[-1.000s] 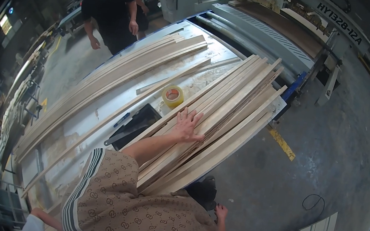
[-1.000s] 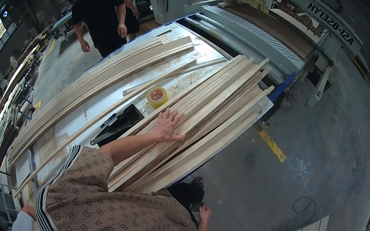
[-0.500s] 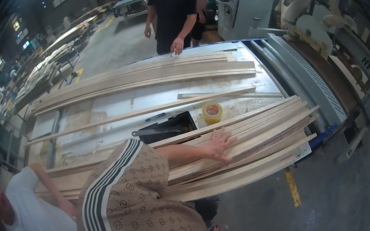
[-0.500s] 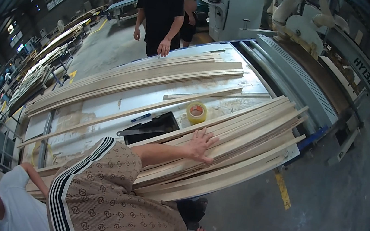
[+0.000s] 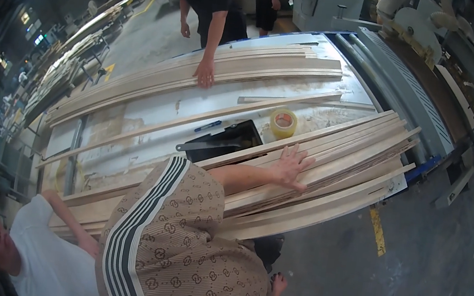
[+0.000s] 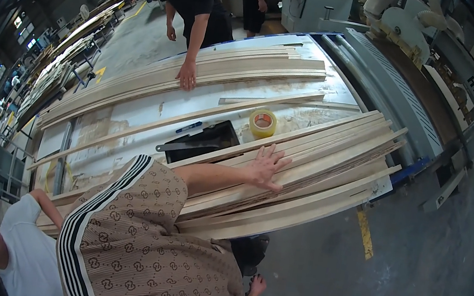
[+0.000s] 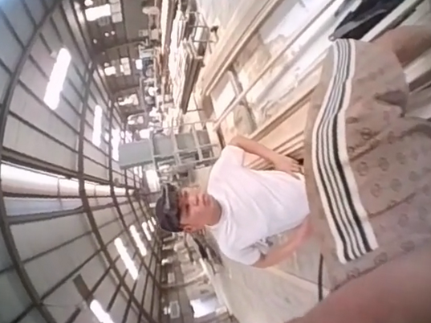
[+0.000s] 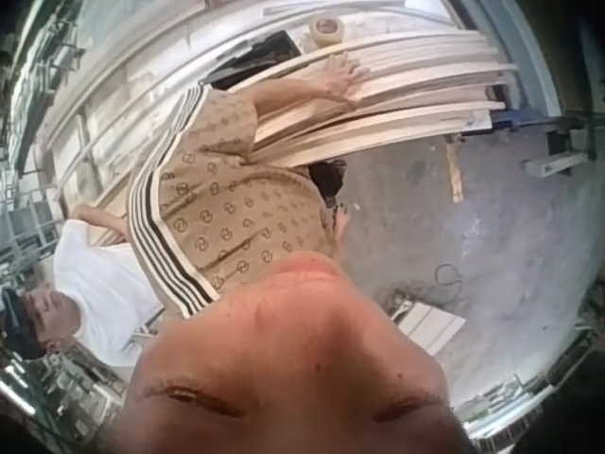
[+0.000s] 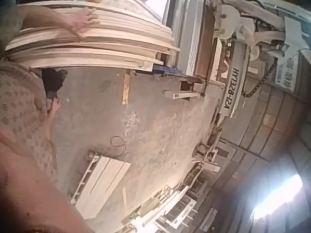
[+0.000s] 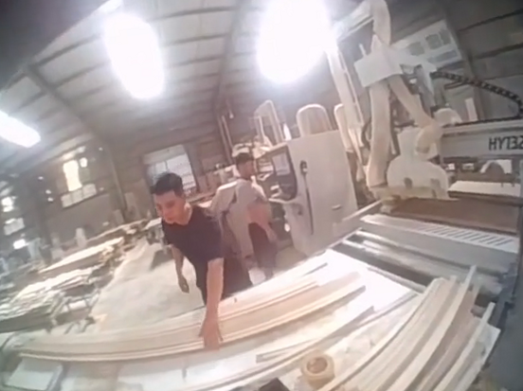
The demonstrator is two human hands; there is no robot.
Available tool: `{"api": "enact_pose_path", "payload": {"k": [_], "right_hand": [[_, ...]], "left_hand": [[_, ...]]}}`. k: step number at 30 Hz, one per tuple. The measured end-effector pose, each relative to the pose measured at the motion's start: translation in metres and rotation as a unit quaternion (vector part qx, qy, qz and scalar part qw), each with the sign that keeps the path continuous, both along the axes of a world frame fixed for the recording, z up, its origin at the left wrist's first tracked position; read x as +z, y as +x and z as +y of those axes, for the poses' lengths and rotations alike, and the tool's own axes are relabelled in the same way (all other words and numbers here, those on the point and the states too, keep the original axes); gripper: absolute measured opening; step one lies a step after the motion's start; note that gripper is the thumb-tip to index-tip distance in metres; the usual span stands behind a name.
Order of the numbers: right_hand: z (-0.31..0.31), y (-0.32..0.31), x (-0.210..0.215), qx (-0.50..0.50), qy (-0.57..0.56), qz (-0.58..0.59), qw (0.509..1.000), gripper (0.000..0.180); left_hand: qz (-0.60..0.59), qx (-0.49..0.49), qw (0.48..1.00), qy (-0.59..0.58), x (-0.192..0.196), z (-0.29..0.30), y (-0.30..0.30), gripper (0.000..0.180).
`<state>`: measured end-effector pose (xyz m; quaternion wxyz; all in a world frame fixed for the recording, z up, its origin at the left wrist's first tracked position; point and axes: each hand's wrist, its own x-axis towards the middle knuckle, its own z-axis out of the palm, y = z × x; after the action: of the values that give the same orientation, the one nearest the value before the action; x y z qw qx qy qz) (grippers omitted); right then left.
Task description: Sorting and organizing thin wooden strips on a workbench in a furniture manufacturing factory.
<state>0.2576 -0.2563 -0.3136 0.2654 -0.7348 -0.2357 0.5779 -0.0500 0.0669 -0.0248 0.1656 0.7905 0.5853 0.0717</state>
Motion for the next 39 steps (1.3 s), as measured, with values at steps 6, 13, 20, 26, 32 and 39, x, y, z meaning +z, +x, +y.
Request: {"api": "enact_pose_path", "payload": {"k": [6, 13, 20, 26, 32, 39], "right_hand": [[0.003, -0.001, 0.009, -0.015, 0.017, 0.014, 1.000, 0.021], [0.004, 0.000, 0.010, -0.005, 0.016, 0.008, 1.000, 0.025], [0.003, -0.001, 0.006, -0.019, 0.005, 0.003, 1.000, 0.026], [-0.001, 0.000, -0.016, -0.015, 0.014, -0.012, 1.000, 0.018], [-0.005, -0.003, -0.021, -0.034, 0.058, -0.052, 0.996, 0.021], [-0.005, 0.000, -0.026, -0.015, 0.026, -0.047, 0.998, 0.018]], "left_hand": [[0.013, 0.004, 1.000, 0.005, -0.003, 0.000, -0.001, 0.101], [0.007, 0.002, 1.000, 0.010, -0.007, 0.002, 0.000, 0.101], [0.013, -0.001, 1.000, 0.028, -0.014, 0.004, 0.000, 0.100], [0.025, 0.000, 0.999, 0.022, -0.014, 0.005, 0.000, 0.098], [0.029, 0.006, 0.999, 0.014, -0.010, 0.005, 0.002, 0.098], [0.035, 0.016, 0.999, 0.022, -0.011, 0.005, 0.002, 0.099]]}}
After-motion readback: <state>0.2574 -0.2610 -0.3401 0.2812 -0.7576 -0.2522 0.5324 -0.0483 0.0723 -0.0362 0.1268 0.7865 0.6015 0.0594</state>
